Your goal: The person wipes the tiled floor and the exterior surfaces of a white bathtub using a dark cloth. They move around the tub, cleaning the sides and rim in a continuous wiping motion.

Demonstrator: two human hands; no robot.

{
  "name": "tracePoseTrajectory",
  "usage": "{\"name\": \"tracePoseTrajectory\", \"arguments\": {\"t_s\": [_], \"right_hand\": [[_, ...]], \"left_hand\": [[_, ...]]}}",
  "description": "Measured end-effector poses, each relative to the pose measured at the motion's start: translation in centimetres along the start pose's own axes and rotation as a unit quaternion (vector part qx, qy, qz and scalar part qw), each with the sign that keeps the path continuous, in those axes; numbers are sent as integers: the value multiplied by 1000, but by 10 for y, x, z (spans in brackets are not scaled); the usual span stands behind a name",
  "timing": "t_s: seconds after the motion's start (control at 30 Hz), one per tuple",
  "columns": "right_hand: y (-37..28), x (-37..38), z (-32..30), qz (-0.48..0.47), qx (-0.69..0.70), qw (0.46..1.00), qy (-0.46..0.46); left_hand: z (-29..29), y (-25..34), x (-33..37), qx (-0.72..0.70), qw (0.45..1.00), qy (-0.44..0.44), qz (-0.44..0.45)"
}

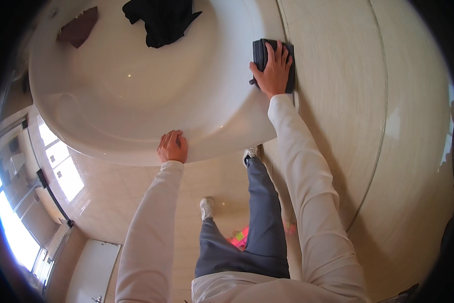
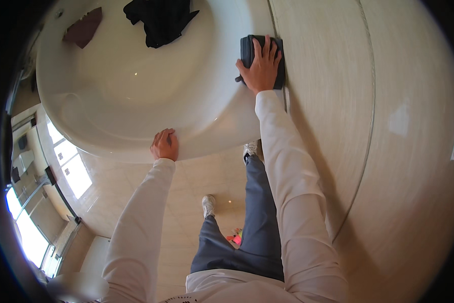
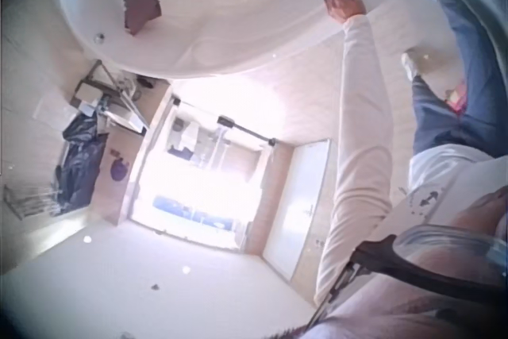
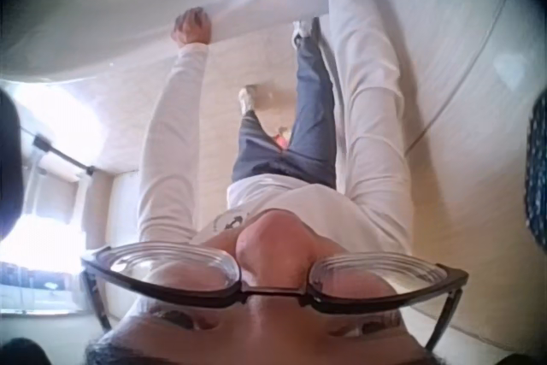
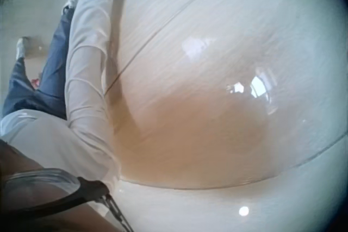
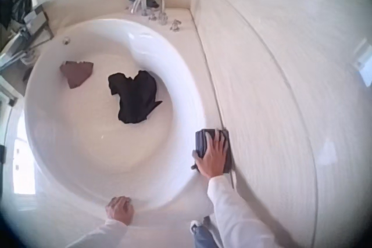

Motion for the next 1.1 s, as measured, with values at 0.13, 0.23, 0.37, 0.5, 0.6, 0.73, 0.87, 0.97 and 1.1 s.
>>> {"name": "tracePoseTrajectory", "arguments": {"t_s": [0.13, 0.23, 0.37, 0.5, 0.6, 0.73, 0.87, 0.97, 1.1], "right_hand": [[17, 30, 16, -34, 4, 999, 7], [14, 38, 21, -30, -20, 999, -2], [15, 48, 30, -25, -41, 999, 6], [16, 28, 27, -27, -42, 998, 29], [6, -7, 10, -2, -15, 1000, 22], [-35, -86, -16, 56, -39, 997, 48], [-78, -161, -45, 143, -57, 988, 11], [-76, -161, -53, 139, -75, 987, -18], [-34, -123, -46, 1, -44, 999, -27]], "left_hand": [[1, -1, -2, -9, 1000, -1, 10], [-2, -8, -9, 1, 1000, -2, 25], [-6, -6, -7, 16, 999, -7, 28], [-4, 3, -4, 40, 998, -34, -29], [-1, 10, 3, 56, 998, -19, 4], [-1, 6, 10, 75, 996, -54, -19], [-1, 6, 12, 112, 994, 17, 9], [3, 5, 11, 106, 993, 20, 57], [0, 5, 8, 90, 992, -77, 32]]}}
Point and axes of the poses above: each hand's wrist, its own x-axis towards the middle knuckle, its own z-axis out of the palm, y = z × x, the point moved 2 cm from there along x, towards the middle knuckle, and after that the axes turned 15 degrees about -z, right-handed, at the moved point
